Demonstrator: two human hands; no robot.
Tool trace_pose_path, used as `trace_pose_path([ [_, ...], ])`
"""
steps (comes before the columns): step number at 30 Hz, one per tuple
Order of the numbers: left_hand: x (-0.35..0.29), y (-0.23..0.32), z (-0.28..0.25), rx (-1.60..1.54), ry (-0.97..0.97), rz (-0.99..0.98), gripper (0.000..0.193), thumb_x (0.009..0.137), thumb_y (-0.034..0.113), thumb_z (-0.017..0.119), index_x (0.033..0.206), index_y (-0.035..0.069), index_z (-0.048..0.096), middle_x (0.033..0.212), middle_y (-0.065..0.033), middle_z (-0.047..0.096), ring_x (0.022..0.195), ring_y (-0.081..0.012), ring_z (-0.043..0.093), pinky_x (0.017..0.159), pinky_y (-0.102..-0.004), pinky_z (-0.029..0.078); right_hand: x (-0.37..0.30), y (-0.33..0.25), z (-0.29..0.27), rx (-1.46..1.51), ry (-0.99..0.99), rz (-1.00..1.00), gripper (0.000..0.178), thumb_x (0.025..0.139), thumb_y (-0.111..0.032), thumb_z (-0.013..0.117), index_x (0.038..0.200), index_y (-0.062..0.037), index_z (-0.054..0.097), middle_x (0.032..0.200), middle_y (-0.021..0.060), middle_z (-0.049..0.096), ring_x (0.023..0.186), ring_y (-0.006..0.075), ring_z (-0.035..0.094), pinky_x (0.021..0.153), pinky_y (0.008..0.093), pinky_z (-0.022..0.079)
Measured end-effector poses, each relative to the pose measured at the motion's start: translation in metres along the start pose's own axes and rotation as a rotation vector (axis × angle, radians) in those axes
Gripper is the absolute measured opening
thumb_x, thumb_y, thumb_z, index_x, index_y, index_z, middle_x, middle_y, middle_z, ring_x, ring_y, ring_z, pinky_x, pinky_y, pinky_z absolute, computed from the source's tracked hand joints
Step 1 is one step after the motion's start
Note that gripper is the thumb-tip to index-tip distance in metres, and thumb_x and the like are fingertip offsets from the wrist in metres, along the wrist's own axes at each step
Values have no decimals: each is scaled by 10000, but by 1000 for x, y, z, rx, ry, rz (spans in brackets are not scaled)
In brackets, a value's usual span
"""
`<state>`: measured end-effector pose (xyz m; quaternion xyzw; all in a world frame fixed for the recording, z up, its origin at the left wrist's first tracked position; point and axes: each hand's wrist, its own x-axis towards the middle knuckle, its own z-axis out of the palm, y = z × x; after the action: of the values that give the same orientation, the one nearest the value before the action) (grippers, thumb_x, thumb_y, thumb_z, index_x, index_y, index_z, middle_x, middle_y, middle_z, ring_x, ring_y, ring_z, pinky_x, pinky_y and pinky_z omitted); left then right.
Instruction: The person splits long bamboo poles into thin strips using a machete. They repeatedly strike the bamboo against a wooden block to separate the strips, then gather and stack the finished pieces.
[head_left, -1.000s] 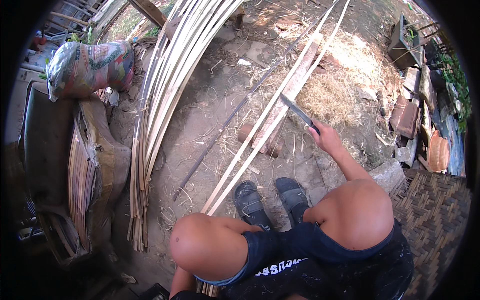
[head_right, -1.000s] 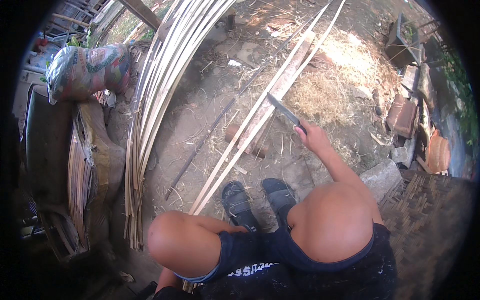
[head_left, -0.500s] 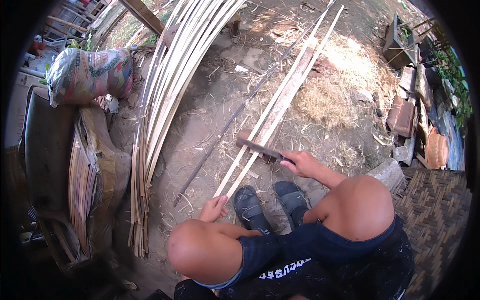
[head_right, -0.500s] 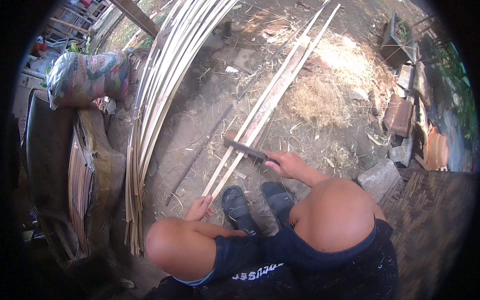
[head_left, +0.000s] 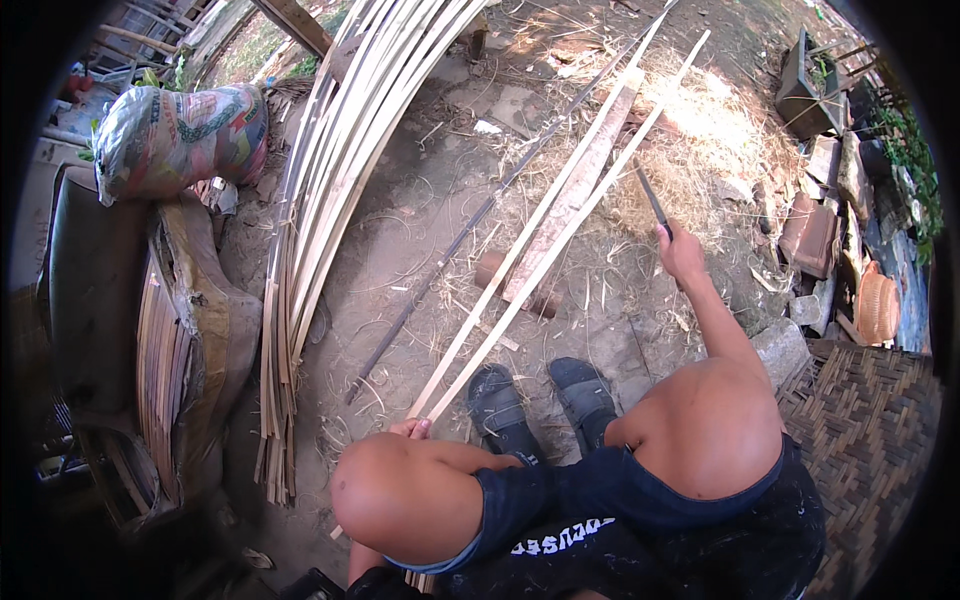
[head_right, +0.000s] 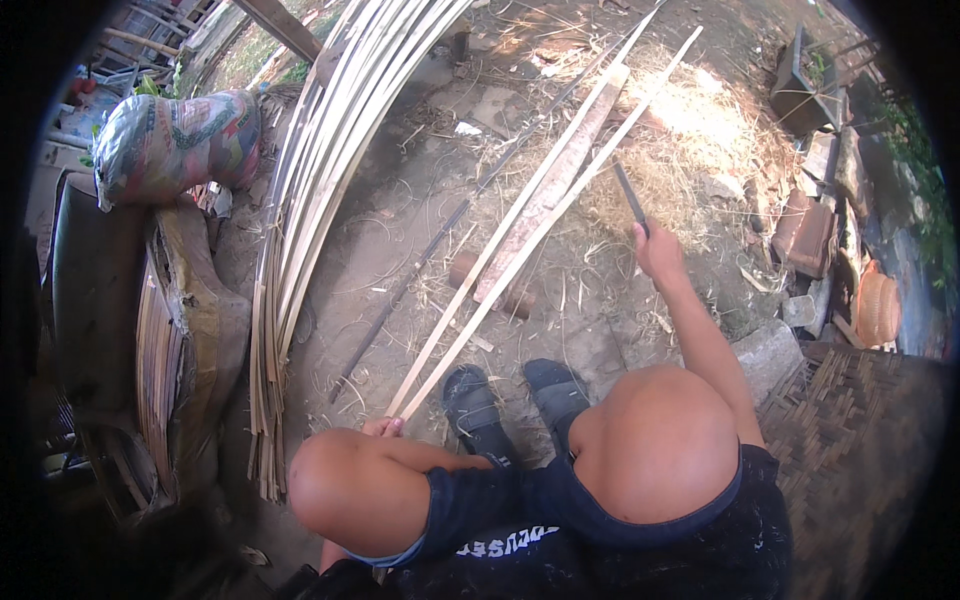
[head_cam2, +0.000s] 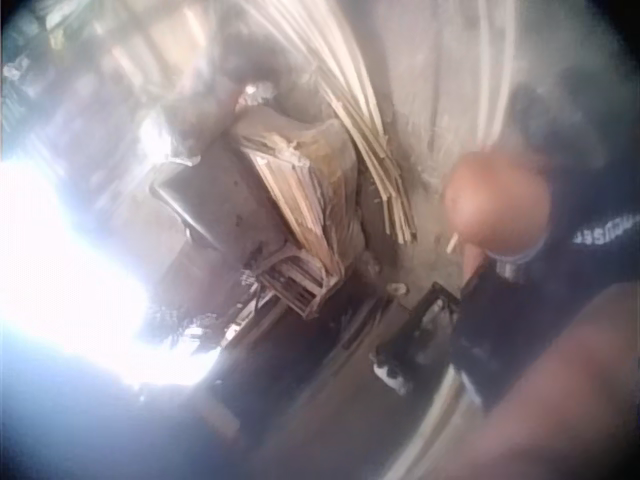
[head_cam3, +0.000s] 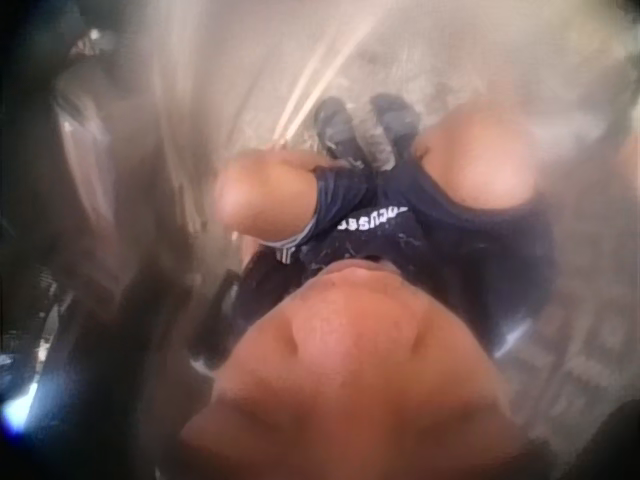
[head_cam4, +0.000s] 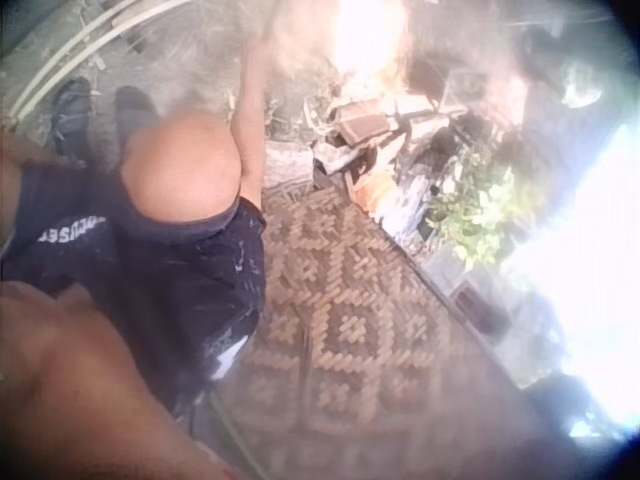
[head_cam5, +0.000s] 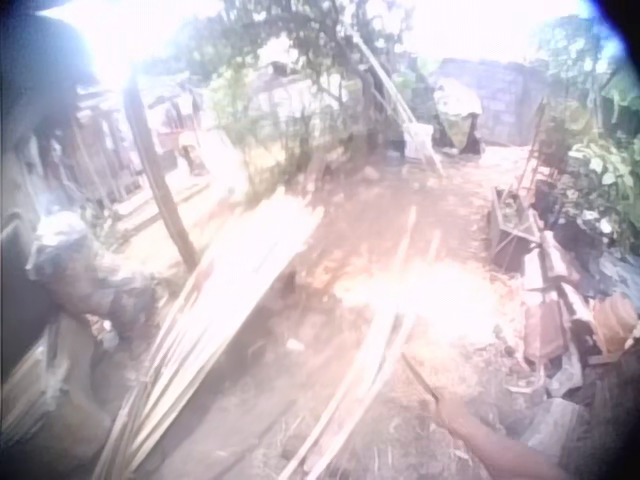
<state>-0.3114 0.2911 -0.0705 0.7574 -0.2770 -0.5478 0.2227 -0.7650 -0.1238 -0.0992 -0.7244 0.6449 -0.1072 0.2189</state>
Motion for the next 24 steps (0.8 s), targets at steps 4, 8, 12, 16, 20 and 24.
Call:
trace_pose_path([
  [4, 10, 26, 27, 135, 120, 155, 369, 1031, 326, 581, 845, 17, 656, 591, -44, 560, 510, -143, 515, 518, -308, 424, -51, -55, 21, 147, -131, -181, 352, 1016, -391, 542, 1185, -95, 629, 813, 227, 686, 765, 416, 696, 699, 525, 544],
  [8, 32, 71, 77, 480, 448, 493, 238, 994, 245, 613, 938, 23, 677, 700, -185, 617, 615, -321, 630, 575, -419, 471, -161, -135, 35, -12, -570, -783, 419, 1016, -445, 520, 1293, -136, 577, 937, 226, 658, 822, 456, 678, 728, 529, 564],
  [12, 13, 43, 56, 599, 432, 493, 226, 982, 226, 617, 976, 9, 679, 785, -206, 655, 720, -350, 669, 633, -436, 498, -60, -56, 37, 16, -108, -349, 409, 1019, -446, 515, 1261, -123, 579, 874, 206, 653, 747, 443, 675, 686, 526, 566],
  [16, -19, -6, 11, 598, 311, 252, 234, 978, 239, 620, 960, 11, 665, 789, -207, 655, 728, -366, 661, 645, -451, 503, 24, -5, -26, -45, 103, 2, 331, 1018, -335, 539, 1064, -23, 641, 764, 251, 671, 748, 429, 679, 698, 528, 539],
  [20, 17, 7, 12, 439, 119, 152, 244, 974, 253, 622, 943, 13, 651, 792, -209, 655, 737, -382, 654, 658, -466, 508, -43, -67, 12, 65, -120, -292, 355, 1014, -373, 542, 1146, -54, 627, 783, 239, 671, 761, 445, 677, 714, 539, 544],
  [24, 60, 97, 78, 466, 247, 456, 291, 985, 309, 580, 983, 21, 618, 814, -231, 669, 791, -439, 653, 697, -533, 504, -121, -100, 28, 37, -296, -616, 384, 987, -398, 591, 1222, -96, 632, 827, 235, 652, 745, 461, 657, 680, 508, 551],
])
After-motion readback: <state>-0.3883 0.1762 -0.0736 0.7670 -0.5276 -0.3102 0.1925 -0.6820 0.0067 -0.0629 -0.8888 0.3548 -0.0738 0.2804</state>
